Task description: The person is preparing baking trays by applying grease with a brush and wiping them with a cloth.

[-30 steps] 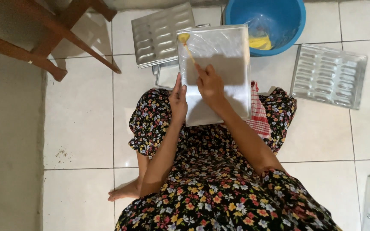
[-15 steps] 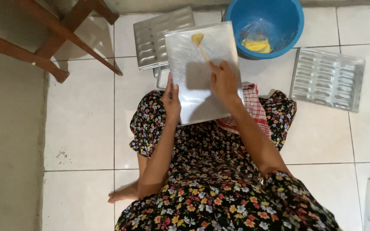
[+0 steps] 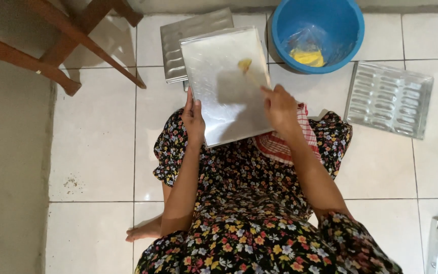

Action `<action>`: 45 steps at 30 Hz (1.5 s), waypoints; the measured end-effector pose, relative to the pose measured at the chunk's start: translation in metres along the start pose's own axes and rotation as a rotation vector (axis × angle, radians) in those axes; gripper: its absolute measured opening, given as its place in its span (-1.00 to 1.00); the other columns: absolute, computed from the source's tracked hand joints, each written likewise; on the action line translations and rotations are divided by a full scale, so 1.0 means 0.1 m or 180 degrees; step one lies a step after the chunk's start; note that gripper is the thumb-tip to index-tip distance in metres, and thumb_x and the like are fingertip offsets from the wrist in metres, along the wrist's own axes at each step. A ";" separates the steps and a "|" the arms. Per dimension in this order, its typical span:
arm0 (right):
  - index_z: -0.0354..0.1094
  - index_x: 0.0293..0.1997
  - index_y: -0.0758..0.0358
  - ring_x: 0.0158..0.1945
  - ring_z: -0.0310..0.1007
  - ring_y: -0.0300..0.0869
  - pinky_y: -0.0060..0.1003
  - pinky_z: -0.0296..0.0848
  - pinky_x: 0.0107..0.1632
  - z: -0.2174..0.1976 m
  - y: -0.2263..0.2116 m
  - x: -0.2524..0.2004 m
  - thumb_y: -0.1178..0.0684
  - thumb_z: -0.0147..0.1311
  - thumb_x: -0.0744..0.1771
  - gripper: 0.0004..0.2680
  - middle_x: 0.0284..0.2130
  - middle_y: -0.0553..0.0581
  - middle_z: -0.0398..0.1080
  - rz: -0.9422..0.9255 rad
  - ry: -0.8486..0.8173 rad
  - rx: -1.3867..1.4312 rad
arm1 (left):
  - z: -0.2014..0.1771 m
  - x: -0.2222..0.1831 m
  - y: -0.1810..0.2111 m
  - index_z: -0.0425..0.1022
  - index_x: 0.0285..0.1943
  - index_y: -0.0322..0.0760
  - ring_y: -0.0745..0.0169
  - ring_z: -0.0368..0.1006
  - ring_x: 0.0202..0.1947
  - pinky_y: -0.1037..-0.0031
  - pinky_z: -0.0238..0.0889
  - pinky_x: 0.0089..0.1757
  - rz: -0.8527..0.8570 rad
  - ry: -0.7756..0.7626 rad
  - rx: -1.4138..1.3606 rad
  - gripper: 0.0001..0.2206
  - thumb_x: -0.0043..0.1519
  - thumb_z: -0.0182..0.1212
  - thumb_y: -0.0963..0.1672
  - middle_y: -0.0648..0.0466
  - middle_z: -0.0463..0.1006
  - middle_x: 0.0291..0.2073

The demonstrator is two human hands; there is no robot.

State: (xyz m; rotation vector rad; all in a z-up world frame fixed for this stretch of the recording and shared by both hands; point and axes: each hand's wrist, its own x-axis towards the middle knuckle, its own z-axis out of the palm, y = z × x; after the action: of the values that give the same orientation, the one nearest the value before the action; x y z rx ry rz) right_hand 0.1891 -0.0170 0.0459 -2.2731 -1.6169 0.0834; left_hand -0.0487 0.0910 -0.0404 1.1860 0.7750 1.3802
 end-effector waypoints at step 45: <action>0.61 -0.10 0.34 -0.36 0.53 0.14 -0.18 0.47 -0.37 -0.56 4.52 -1.99 0.24 0.34 0.31 -0.88 -0.36 0.31 0.45 0.1999 0.2211 0.0641 | 4.36 -1.63 -1.47 0.06 0.66 -0.09 0.09 0.07 0.52 0.22 0.07 0.35 -0.0836 -0.1872 -0.0251 -0.53 0.53 -0.14 -0.16 0.01 0.12 0.56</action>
State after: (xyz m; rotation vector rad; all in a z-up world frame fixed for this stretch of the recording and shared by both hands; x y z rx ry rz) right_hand 0.5426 -0.3448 -0.0731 -2.2040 -0.5095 -0.3365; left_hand 0.3919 -0.1144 -0.0904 1.2864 0.4296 0.7757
